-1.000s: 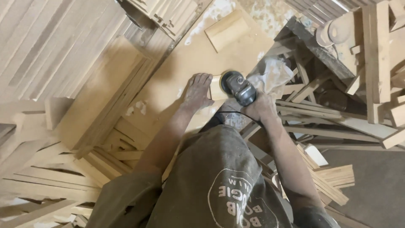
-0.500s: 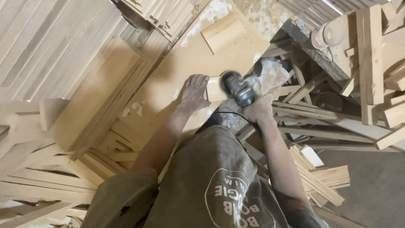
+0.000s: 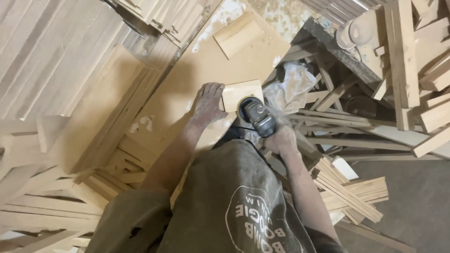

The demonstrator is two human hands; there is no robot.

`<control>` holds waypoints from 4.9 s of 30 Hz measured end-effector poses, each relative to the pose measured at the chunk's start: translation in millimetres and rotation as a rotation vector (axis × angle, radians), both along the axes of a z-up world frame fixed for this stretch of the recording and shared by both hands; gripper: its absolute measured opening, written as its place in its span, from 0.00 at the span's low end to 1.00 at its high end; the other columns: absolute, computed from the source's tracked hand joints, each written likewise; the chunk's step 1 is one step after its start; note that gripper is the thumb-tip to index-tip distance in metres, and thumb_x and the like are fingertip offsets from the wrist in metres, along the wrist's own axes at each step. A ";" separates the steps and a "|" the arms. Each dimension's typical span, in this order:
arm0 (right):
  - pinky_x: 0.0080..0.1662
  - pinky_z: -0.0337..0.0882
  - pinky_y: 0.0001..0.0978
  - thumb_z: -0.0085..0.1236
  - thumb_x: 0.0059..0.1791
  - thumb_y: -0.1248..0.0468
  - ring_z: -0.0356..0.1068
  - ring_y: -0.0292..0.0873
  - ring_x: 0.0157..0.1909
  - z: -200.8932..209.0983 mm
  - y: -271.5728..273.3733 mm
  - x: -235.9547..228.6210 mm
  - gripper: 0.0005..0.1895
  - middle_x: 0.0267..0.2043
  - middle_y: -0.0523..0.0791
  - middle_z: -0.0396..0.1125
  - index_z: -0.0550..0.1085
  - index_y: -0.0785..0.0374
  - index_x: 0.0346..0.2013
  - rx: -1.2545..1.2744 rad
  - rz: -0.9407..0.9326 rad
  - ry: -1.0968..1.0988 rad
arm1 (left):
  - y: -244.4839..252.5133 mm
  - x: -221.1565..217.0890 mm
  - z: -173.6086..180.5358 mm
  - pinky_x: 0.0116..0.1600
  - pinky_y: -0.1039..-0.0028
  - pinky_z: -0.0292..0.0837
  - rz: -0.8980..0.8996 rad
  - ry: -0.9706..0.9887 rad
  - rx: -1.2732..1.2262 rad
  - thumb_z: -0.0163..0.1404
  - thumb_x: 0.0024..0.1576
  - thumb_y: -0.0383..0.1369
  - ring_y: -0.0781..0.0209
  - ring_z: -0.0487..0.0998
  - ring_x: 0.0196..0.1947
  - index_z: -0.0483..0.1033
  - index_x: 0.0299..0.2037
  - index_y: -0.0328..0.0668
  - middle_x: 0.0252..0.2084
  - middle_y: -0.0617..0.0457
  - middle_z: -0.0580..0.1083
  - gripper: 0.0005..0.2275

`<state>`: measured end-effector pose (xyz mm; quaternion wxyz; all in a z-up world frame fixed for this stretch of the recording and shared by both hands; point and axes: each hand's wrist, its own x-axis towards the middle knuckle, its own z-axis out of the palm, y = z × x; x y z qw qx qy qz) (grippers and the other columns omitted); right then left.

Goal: The person uses an orbital sander to smooth the surfaces of small wooden pieces on a workbench. They handle the pieces one at a time, moving the sander across each surface and then setting the finished piece aside.

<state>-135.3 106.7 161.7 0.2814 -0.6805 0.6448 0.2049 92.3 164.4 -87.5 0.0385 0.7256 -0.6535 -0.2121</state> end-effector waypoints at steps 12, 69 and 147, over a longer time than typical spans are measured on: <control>0.58 0.78 0.59 0.80 0.35 0.47 0.79 0.57 0.62 -149.4 -3.5 -163.0 0.34 0.50 0.51 0.81 0.83 0.54 0.53 -0.091 -0.413 -0.159 | 41.1 0.5 2.4 0.70 0.50 0.67 0.335 -0.006 -0.296 0.76 0.34 0.54 0.40 0.72 0.67 0.74 0.70 0.39 0.62 0.42 0.74 0.50; 0.71 0.71 0.53 0.69 0.40 0.54 0.72 0.54 0.74 37.8 -58.3 36.5 0.37 0.65 0.51 0.78 0.78 0.50 0.66 0.049 -0.005 -0.059 | 15.0 -13.8 9.2 0.78 0.52 0.63 0.104 -0.018 0.123 0.67 0.56 0.54 0.44 0.55 0.83 0.52 0.86 0.40 0.84 0.44 0.56 0.52; 0.63 0.78 0.57 0.67 0.39 0.55 0.78 0.58 0.65 -94.3 -25.2 -16.1 0.31 0.55 0.54 0.82 0.83 0.56 0.57 0.100 0.166 0.021 | 18.0 13.8 11.3 0.79 0.51 0.59 0.131 -0.077 0.129 0.68 0.53 0.59 0.49 0.58 0.80 0.56 0.84 0.46 0.80 0.48 0.60 0.52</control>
